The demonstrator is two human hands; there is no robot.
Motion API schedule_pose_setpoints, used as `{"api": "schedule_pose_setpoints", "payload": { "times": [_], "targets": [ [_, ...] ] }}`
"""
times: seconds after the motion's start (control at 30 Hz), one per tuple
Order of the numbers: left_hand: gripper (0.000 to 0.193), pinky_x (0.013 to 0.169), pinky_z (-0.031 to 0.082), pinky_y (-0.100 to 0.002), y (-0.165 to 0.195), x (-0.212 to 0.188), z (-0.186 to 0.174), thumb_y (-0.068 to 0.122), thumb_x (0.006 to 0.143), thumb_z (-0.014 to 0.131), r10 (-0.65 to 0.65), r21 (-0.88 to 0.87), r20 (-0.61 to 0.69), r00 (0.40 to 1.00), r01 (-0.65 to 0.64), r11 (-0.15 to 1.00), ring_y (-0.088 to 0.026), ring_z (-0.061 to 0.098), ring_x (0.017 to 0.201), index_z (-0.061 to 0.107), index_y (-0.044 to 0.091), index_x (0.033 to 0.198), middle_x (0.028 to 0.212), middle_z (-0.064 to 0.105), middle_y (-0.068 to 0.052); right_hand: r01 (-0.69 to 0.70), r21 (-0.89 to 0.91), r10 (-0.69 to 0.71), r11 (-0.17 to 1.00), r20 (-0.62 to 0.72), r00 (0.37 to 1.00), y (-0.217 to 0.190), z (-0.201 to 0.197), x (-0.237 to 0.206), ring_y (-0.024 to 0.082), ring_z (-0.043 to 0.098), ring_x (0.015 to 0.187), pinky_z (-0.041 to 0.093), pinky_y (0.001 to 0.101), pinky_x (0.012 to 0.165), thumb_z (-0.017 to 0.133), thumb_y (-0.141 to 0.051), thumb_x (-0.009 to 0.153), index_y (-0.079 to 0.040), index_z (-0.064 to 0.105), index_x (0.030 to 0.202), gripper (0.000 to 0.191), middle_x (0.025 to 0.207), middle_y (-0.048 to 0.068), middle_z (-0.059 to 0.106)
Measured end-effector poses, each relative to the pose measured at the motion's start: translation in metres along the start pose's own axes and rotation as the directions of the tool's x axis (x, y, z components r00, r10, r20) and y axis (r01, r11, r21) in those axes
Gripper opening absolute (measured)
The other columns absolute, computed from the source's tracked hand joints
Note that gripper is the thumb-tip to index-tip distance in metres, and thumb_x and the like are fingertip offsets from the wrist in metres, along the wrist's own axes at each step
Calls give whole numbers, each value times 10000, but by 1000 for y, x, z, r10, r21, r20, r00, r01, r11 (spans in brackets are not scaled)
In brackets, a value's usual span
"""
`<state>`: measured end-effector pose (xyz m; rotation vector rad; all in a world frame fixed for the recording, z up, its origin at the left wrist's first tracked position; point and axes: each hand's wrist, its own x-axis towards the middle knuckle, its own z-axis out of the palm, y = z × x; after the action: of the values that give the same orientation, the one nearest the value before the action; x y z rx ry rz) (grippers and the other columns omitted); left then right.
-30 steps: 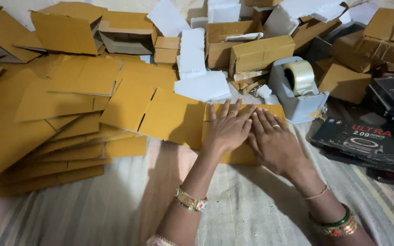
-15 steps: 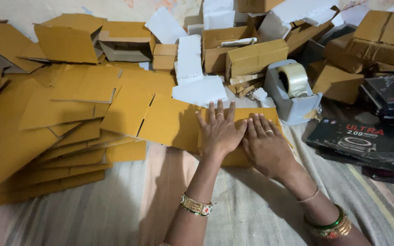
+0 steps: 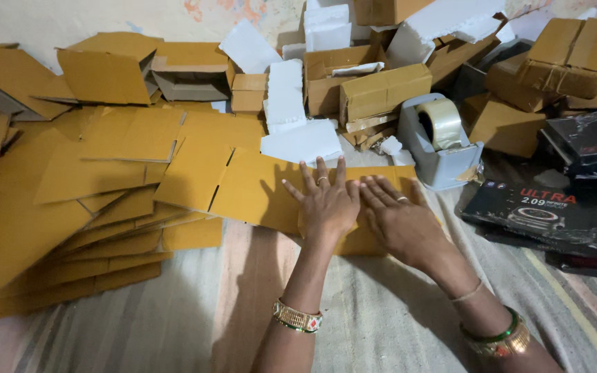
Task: The person picks flat yellow cardboard mailer boxes one at a time from a pile on a bed, folds the side flaps inward, presses the bottom panels together to form each box, and stacks the finished boxes with the pile.
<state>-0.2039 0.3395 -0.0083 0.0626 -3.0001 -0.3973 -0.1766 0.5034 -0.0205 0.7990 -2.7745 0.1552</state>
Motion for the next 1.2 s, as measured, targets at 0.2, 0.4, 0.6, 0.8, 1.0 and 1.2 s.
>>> {"api": "schedule_pose_setpoints", "payload": {
  "times": [0.2, 0.4, 0.6, 0.8, 1.0, 1.2],
  "targets": [
    [777, 1122, -121, -775, 2, -1, -8, 614, 974, 250, -19, 16, 128, 992, 17, 1000, -442, -79, 1535, 103, 194, 1611, 1678, 23, -169, -161, -12, 161, 987, 126, 979, 17, -7, 9, 247, 179, 1523, 225, 623, 1164, 292, -483, 999, -282, 254, 1595, 630, 1660, -36, 216],
    [986, 1203, 76, -626, -3, -5, -7, 624, 1002, 419, -150, -167, 23, 988, 152, 974, -460, 27, 1533, 59, -103, 1563, 1642, 37, -342, -238, 4, 238, 971, 44, 970, 29, 6, 8, 277, 151, 1532, 288, 642, 1102, 246, -521, 1029, -113, 209, 1590, 694, 1671, 79, 184],
    [809, 1009, 517, -434, -41, -7, -12, 425, 900, 668, -291, -551, 161, 943, 330, 767, -381, 628, 1214, 337, -39, 1474, 1320, 592, -271, -260, -38, 262, 965, 57, 964, 27, 7, 7, 248, 145, 1520, 157, 694, 1132, 238, -450, 1014, -233, 241, 1585, 610, 1654, -31, 215],
    [465, 849, 565, -430, -65, -7, 10, 289, 889, 704, -156, -663, -251, 955, -52, 747, -347, 742, 972, 679, -38, 1219, 1013, 744, -220, 1, -302, -81, 953, -253, 964, 0, 5, 7, 238, 290, 1477, 102, 732, 1141, 317, -359, 1045, -236, 429, 1488, 473, 1574, -55, 414],
    [392, 795, 549, -448, -60, -12, 23, 233, 951, 613, -273, -611, -285, 919, 46, 790, -389, 715, 876, 679, 8, 1266, 919, 723, -255, 36, -74, -41, 997, -66, 997, -7, 4, 3, 192, 348, 1442, 209, 571, 1171, 367, -415, 1011, -319, 451, 1503, 509, 1560, -40, 426],
    [428, 877, 557, -343, -71, -8, 44, 176, 903, 723, -281, -841, -241, 929, -55, 538, -234, 732, 989, 672, -14, 1283, 1114, 757, -171, -264, 14, 264, 964, -6, 964, 11, -15, -1, 161, 409, 1438, 154, 619, 1183, 394, -399, 1023, -308, 553, 1409, 427, 1573, -48, 473]
  ]
}}
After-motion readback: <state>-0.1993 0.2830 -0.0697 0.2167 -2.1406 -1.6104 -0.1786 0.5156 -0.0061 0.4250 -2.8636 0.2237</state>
